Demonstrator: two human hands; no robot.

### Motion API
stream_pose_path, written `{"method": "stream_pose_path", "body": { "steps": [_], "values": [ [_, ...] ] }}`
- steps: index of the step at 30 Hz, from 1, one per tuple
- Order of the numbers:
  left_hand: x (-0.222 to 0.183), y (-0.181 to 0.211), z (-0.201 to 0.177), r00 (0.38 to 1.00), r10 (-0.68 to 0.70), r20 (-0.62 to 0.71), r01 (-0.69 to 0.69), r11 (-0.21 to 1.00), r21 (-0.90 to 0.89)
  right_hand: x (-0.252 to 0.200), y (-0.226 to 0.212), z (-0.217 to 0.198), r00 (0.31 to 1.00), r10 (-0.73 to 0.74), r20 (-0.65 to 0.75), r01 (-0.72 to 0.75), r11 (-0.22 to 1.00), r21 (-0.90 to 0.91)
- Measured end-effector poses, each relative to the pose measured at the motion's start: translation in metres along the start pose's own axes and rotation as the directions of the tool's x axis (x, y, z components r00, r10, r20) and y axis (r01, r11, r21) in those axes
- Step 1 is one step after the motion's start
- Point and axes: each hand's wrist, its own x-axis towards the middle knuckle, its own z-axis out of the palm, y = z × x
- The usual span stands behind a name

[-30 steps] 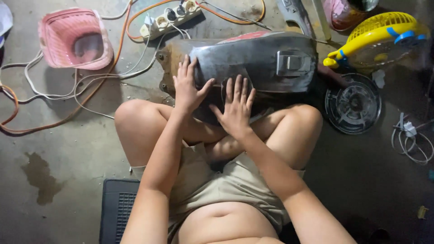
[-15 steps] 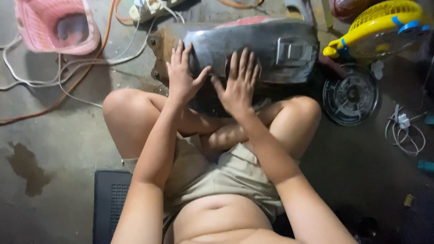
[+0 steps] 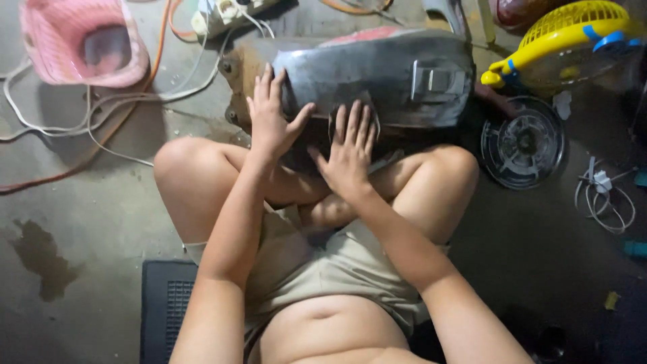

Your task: Sanding the surface of a motorcycle fuel tank by hand using sandpaper to prepare it for painting or repair.

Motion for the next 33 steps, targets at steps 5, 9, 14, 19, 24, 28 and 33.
{"method": "stream_pose_path", "body": {
  "steps": [5,9,14,19,24,28,33],
  "values": [
    [0.000,-0.003,0.003,1.000,0.017,-0.001,-0.017,1.000,0.010,0.030,0.027,-0.011,0.993,0.066,-0.098,-0.060,0.996,0.064],
    [0.001,-0.004,0.004,1.000,0.010,0.009,-0.011,1.000,0.022,0.020,0.016,-0.014,0.993,0.113,-0.014,-0.112,0.993,0.042],
    [-0.001,-0.001,0.000,1.000,0.021,-0.004,-0.021,1.000,-0.007,0.019,0.027,0.002,0.991,0.065,-0.115,-0.044,0.983,0.178],
    [-0.001,-0.001,0.001,0.999,0.040,0.002,-0.040,0.999,0.021,0.033,0.029,-0.011,0.968,0.172,-0.180,-0.154,0.982,0.110],
    [-0.001,0.000,-0.001,0.999,0.028,0.021,-0.028,0.999,0.018,0.017,0.030,0.002,0.991,0.025,-0.132,0.001,0.981,0.196],
    [-0.007,-0.005,0.006,0.999,0.045,0.002,-0.045,0.998,0.034,0.046,0.056,0.005,0.975,0.076,-0.211,-0.019,0.965,0.263],
    [-0.003,-0.001,0.000,0.999,0.050,-0.008,-0.050,0.999,0.006,0.000,0.015,-0.005,0.995,-0.098,-0.033,0.103,0.956,0.275]
  ]
}}
